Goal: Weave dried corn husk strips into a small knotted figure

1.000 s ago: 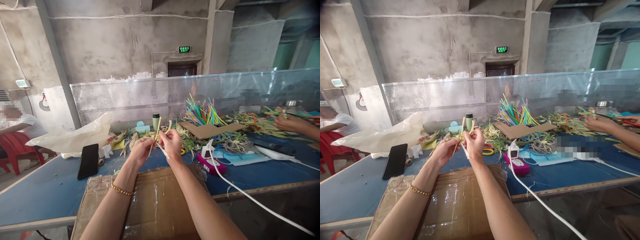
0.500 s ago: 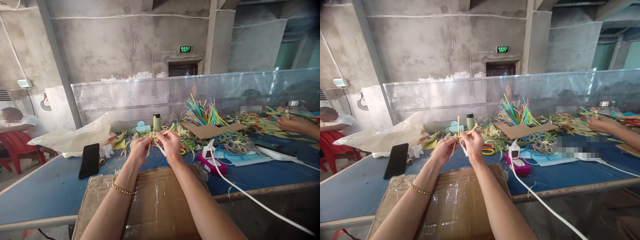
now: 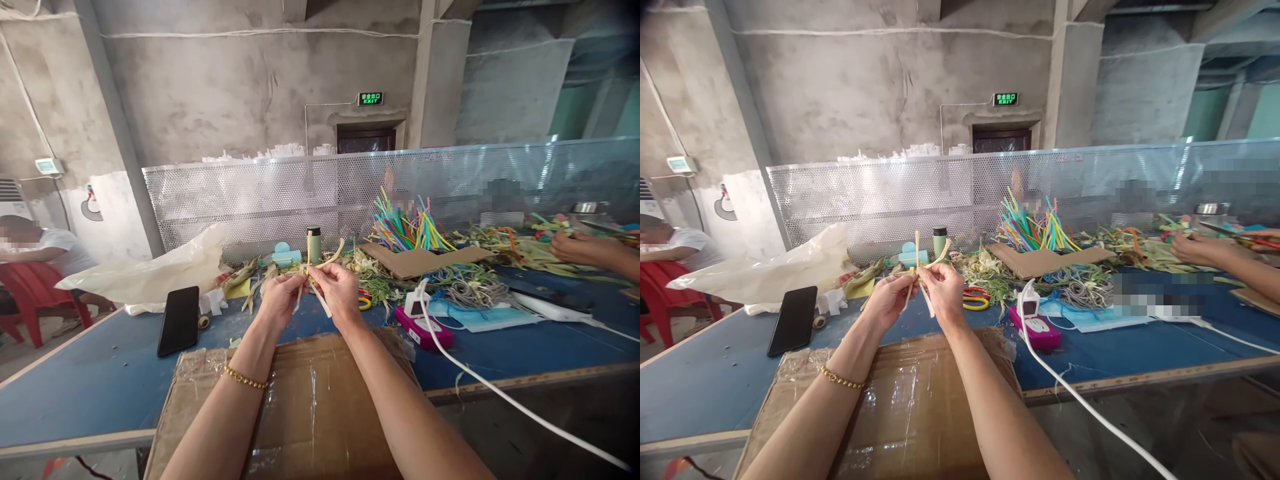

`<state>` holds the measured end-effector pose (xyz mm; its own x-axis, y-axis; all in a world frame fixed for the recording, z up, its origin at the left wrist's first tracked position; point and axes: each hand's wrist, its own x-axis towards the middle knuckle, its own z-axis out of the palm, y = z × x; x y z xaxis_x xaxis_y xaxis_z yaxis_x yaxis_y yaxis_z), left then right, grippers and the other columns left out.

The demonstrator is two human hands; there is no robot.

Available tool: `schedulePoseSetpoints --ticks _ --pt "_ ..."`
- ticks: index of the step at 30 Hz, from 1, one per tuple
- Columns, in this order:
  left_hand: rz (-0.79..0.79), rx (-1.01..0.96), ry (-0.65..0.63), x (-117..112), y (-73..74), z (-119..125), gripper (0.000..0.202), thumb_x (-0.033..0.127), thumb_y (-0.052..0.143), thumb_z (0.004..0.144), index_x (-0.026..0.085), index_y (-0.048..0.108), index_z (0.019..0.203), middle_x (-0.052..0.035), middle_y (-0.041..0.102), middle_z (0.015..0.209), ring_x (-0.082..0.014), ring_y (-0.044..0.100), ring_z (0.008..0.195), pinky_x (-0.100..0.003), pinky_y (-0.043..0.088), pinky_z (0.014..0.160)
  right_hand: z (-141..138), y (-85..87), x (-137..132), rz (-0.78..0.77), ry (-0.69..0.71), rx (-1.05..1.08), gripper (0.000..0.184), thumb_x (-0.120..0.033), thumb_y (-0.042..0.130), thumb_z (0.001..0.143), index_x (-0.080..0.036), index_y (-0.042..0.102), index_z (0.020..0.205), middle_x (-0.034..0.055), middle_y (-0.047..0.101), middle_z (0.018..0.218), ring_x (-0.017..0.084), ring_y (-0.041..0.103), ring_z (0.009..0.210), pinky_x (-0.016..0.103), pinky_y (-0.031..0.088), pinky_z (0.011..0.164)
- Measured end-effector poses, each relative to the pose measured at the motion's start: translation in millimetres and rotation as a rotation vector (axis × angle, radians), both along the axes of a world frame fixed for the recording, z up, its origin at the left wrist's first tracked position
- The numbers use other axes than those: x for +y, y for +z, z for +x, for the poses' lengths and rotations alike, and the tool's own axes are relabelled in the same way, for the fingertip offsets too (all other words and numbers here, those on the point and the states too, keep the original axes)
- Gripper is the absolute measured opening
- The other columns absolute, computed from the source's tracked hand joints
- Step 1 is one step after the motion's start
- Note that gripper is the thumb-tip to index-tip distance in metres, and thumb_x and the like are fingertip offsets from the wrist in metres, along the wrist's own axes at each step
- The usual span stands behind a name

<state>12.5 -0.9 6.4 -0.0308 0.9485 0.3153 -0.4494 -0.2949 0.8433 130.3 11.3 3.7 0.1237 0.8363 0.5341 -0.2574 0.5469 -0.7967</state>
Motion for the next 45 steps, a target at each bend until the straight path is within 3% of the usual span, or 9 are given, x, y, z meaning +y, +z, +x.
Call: schedulePoseSetpoints --ticks 4,8,15,23,30,38,45 --pt "0.000 -0.006 -0.042 -5.4 3.1 1.8 0.019 0.022 0.085 0.053 0.008 0.074 0.060 -0.0063 0.067 0.058 -0.0112 0.056 0.054 -0.025 0.042 0.057 0.1 -3.9 3.0 0.120 -0.044 -0.114 0.033 -0.049 0.077 0.069 -0.019 0.064 0.066 0.0014 0.065 0.060 0.016 0.058 0.053 0.027 0.047 0.052" --pt "-0.001 -0.008 -0.067 -7.0 3.4 2.1 0.018 0.022 0.084 0.054 0.009 0.074 0.060 -0.0060 0.067 0.058 -0.0118 0.056 0.054 -0.026 0.042 0.058 1.8 -4.0 0.7 0.195 -0.169 -0.216 0.032 -0.047 0.072 0.075 -0.020 0.060 0.064 0.0012 0.063 0.058 0.016 0.057 0.054 0.028 0.047 0.055" --pt "0.008 0.007 -0.047 -3.3 -0.2 1.2 0.019 0.022 0.084 0.056 0.008 0.074 0.061 -0.0062 0.066 0.056 -0.0113 0.055 0.052 -0.027 0.041 0.058 2.0 -1.0 -4.3 0.176 -0.328 -0.256 0.031 -0.047 0.070 0.075 -0.021 0.058 0.061 0.0048 0.068 0.058 0.019 0.061 0.054 0.031 0.049 0.058" --pt "0.005 -0.027 0.004 -0.4 0.0 -0.6 0.018 0.021 0.084 0.054 0.009 0.071 0.056 -0.0065 0.066 0.054 -0.0118 0.057 0.052 -0.025 0.042 0.057 0.6 -2.2 -4.0 0.248 -0.197 -0.242 0.027 -0.045 0.069 0.077 -0.021 0.061 0.067 0.0036 0.067 0.065 0.018 0.062 0.060 0.030 0.051 0.061" --pt "-0.019 -0.027 0.016 -0.6 -0.5 -0.8 0.017 0.020 0.083 0.054 0.009 0.071 0.057 -0.0063 0.066 0.054 -0.0121 0.057 0.052 -0.026 0.043 0.058 1.5 -3.1 -4.3 0.279 -0.260 -0.318 0.017 -0.036 0.064 0.078 -0.022 0.060 0.069 0.0044 0.067 0.067 0.019 0.061 0.063 0.030 0.050 0.061" --pt "-0.007 -0.009 -0.005 -3.7 0.6 1.7 0.017 0.019 0.084 0.053 0.010 0.072 0.062 -0.0050 0.067 0.059 -0.0112 0.056 0.051 -0.026 0.042 0.056 3.2 1.5 -4.8 0.087 -0.384 -0.296 0.019 -0.033 0.063 0.069 -0.022 0.054 0.057 0.0015 0.061 0.054 0.019 0.056 0.054 0.031 0.044 0.058" --pt "-0.003 -0.024 0.010 -2.7 0.3 1.8 0.023 0.022 0.088 0.050 0.009 0.073 0.062 -0.0050 0.067 0.059 -0.0103 0.055 0.052 -0.025 0.042 0.055 0.1 -2.8 -1.7 0.140 -0.405 -0.328 0.015 -0.031 0.063 0.070 -0.023 0.054 0.060 0.0033 0.065 0.057 0.020 0.059 0.057 0.032 0.046 0.059"
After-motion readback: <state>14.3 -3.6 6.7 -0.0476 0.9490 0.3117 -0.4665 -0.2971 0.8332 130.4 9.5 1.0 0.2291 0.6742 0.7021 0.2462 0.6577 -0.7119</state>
